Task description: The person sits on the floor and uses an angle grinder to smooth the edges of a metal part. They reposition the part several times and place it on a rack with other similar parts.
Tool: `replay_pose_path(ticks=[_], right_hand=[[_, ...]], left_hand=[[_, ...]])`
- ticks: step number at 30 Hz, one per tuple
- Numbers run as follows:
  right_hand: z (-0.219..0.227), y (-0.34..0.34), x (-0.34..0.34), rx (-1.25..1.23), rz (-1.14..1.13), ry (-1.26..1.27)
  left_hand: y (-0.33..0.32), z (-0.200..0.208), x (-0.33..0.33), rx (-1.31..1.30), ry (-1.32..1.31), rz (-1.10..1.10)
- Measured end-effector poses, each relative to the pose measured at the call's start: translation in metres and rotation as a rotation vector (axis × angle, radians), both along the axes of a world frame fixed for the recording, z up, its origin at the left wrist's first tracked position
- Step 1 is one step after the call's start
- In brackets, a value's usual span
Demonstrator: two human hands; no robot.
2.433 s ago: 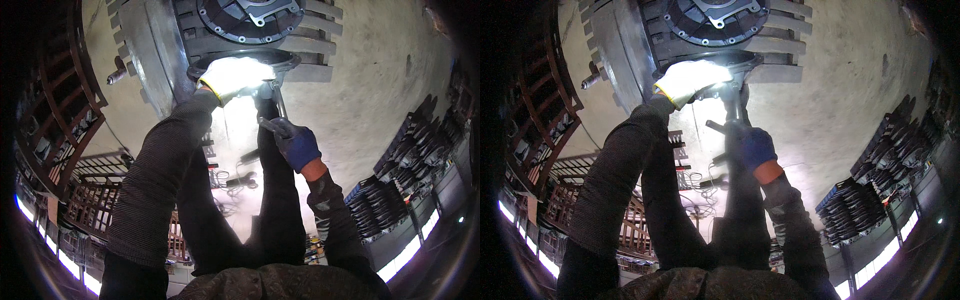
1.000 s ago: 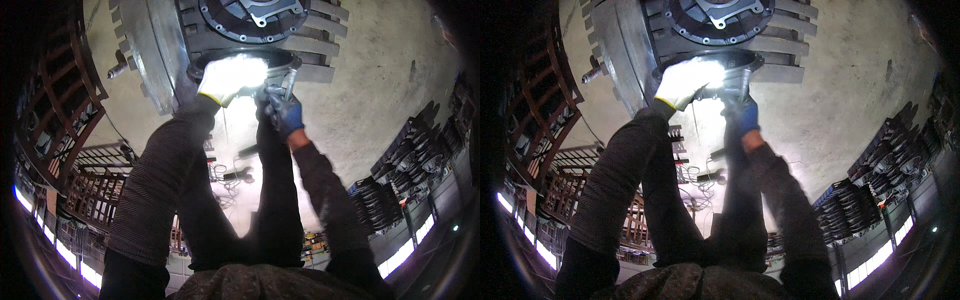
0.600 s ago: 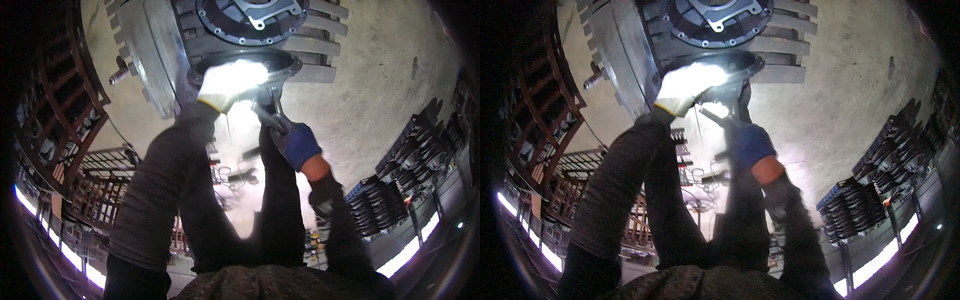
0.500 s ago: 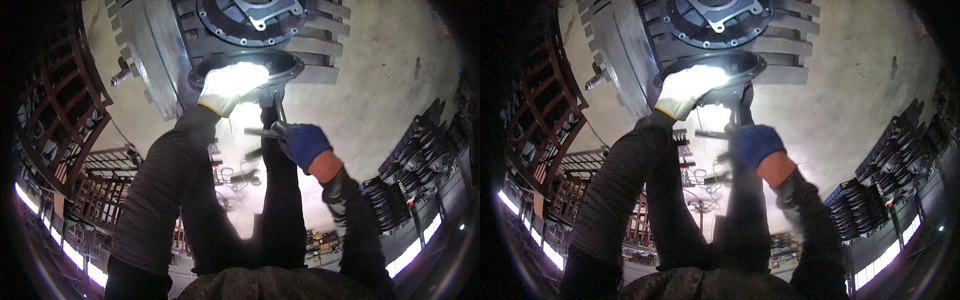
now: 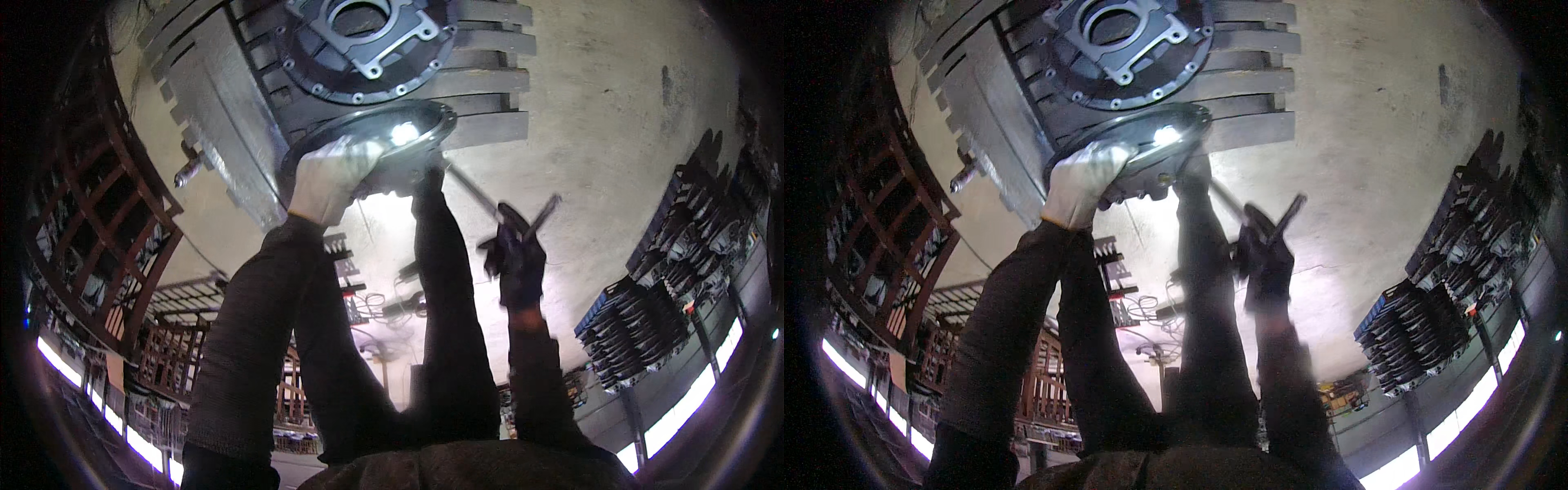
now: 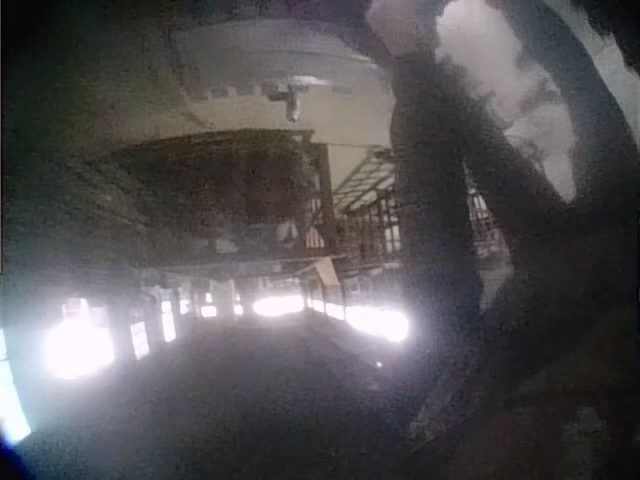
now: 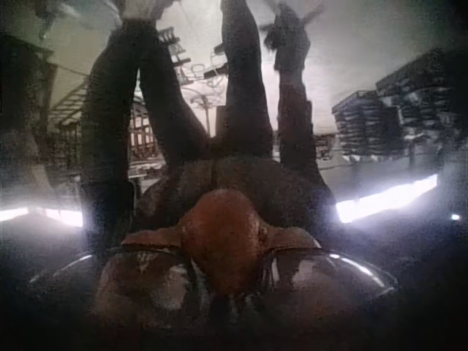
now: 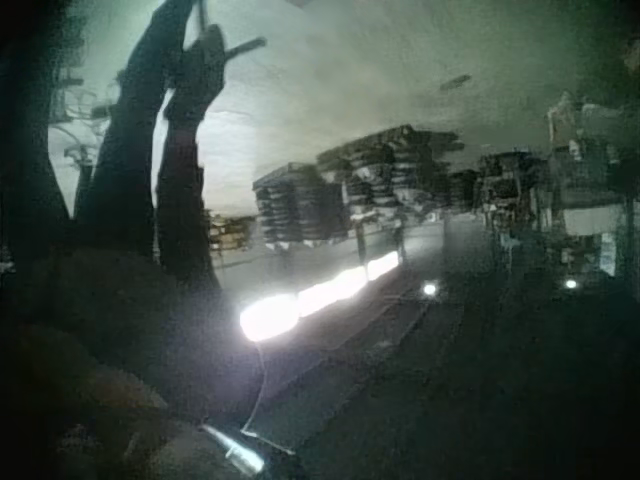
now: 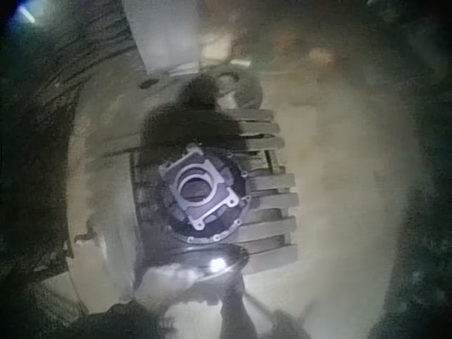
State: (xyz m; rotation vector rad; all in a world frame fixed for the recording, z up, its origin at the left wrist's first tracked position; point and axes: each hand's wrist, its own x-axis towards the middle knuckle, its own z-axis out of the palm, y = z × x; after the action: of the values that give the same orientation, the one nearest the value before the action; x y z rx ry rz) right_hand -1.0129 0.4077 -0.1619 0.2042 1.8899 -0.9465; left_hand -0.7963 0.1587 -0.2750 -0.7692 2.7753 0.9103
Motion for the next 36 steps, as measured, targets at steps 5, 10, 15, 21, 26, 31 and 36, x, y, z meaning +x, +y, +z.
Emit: replay_pose_path(ticks=[5, 10, 15, 21, 26, 31, 36], right_hand=[[-0.249, 0.022, -0.109, -0.474, -0.540, -0.474], [-0.395, 0.047, -0.146, -0.715, -0.726, -0.689], [-0.387, 0.078, -0.093, 0.025, -0.463, -0.546], [-0.380, 0.061, 0.000, 0.132, 0.223, -0.332], [-0.371, 0.008, 0.009, 0.095, 0.386, -0.152], [-0.300, -0.031, 0.012, 0.022, 0.484, -0.049], [-0.187, -0.057, 0.069, -0.032, 0.592, -0.064]], left_hand=[[-0.003, 0.012, -0.011, 0.150, -0.029, 0.057], [0.001, 0.009, -0.010, 0.273, -0.021, 0.154], [0.008, 0.008, 0.000, -0.192, -0.026, -0.091], [0.009, -0.010, 0.014, -0.052, 0.064, 0.110], [0.005, -0.004, 0.006, 0.202, -0.068, 0.317], [0.036, 0.047, 0.049, 0.415, 0.229, 0.635], [0.131, 0.183, 0.163, 0.595, 0.463, 0.830]])
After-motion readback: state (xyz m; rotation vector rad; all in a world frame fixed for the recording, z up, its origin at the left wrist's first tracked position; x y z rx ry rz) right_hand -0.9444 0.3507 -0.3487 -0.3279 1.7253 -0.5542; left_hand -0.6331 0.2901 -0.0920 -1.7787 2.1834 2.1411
